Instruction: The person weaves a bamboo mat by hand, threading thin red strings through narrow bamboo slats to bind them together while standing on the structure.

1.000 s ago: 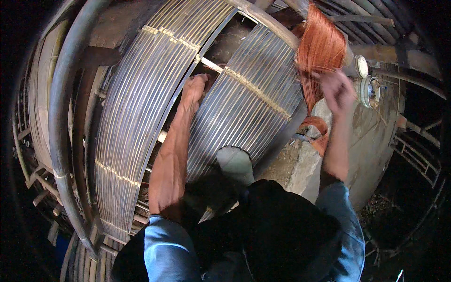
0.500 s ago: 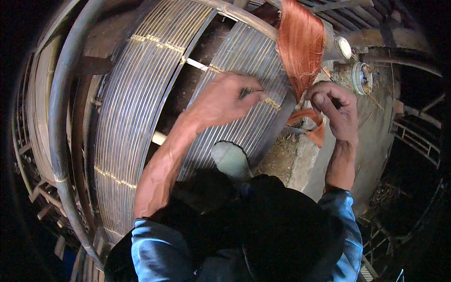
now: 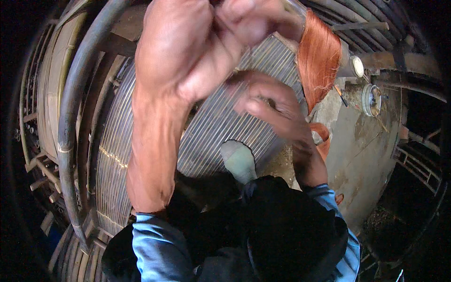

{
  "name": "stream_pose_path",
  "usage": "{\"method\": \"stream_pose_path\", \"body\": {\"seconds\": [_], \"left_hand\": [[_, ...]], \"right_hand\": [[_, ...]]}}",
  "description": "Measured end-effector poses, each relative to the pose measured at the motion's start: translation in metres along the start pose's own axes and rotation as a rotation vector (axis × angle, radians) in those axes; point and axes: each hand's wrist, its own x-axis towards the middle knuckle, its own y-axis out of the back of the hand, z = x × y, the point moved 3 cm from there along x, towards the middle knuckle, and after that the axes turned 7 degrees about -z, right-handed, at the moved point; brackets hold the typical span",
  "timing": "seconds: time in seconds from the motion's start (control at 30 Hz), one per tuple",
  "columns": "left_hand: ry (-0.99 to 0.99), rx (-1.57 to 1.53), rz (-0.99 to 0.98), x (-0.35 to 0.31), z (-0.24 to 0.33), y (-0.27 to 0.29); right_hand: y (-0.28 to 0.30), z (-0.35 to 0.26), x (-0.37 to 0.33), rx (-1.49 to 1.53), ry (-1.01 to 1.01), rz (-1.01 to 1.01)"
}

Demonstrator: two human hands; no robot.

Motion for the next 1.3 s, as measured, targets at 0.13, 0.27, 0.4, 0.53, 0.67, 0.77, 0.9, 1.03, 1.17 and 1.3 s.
{"method": "stream_pose_path", "body": {"seconds": [0.13, 0.27, 0.4, 0.53, 0.67, 0.77, 0.9, 1.03, 1.17, 1.3], "left_hand": [[-0.13, -0.081, -0.011, -0.005, 0.02, 0.038], [-0.058, 0.444, 0.419, -0.025, -0.016, 0.061], [0.294, 0.901, 0.266, -0.041, -0.052, 0.1], [0.402, 1.252, -0.063, -0.056, -0.14, 0.067], [0.318, 1.517, -0.296, -0.072, -0.179, 0.051], [0.185, 1.65, -0.272, -0.073, -0.171, 0.056], [0.044, 1.486, -0.029, -0.059, -0.145, 0.013], [-0.184, 1.37, -0.137, -0.046, -0.094, -0.073], [0.066, 1.871, -0.172, -0.012, -0.029, -0.045], [0.411, 2.535, -0.405, -0.06, 0.073, 0.038]], "right_hand": [[0.032, -0.001, -0.062, 0.265, -0.49, 0.139], [0.11, -0.007, -0.179, -0.192, -0.74, 0.426], [0.168, -0.091, -0.26, 0.365, -0.32, 0.925], [0.194, -0.19, -0.27, 0.596, -0.048, 0.845], [0.199, -0.197, -0.272, 0.516, -0.077, 0.86], [0.196, -0.185, -0.274, 0.29, -0.212, 1.12], [0.182, -0.147, -0.252, 0.744, -0.071, 0.869], [0.196, -0.105, -0.244, 0.841, -0.163, 0.821], [0.257, -0.094, -0.296, 0.784, -0.19, 0.91], [0.264, -0.079, -0.339, 0.609, -0.419, 1.189]]}}
